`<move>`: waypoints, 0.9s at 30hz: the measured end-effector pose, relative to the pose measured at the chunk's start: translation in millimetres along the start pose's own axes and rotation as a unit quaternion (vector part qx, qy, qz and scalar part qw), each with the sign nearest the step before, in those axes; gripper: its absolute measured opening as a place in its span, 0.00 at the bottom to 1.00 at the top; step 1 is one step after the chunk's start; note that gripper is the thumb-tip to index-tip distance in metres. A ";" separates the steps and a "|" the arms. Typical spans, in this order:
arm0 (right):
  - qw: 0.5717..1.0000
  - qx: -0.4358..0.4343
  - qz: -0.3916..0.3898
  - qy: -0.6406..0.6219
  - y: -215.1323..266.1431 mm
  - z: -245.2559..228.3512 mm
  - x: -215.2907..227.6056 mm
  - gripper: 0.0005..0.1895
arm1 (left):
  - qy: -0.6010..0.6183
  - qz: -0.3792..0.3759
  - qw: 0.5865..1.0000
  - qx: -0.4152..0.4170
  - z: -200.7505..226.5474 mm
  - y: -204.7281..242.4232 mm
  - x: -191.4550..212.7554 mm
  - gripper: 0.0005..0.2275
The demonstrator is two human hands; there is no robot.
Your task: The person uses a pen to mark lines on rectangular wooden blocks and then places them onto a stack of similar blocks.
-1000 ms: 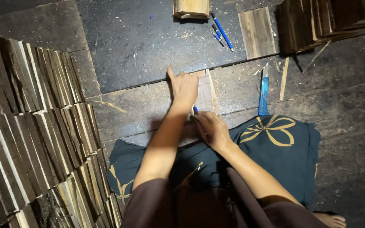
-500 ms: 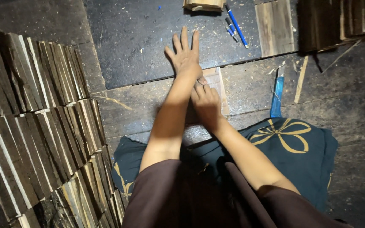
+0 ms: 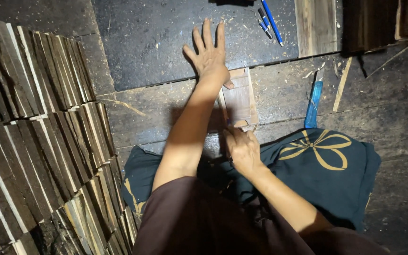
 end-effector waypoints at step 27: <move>0.977 0.053 0.164 0.125 -96.5 -18.2 -8.4 0.06 | 0.012 0.047 0.999 -0.009 1.3 3.7 -0.9 0.61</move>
Point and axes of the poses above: each hand's wrist, its own y-axis away from the middle knuckle, its own x-axis out of the back of the hand, z = x × y, the point moved 10 cm from there along -y, towards the middle knuckle, and after that the axes turned 11 degrees about -x, right-handed, at the moved point
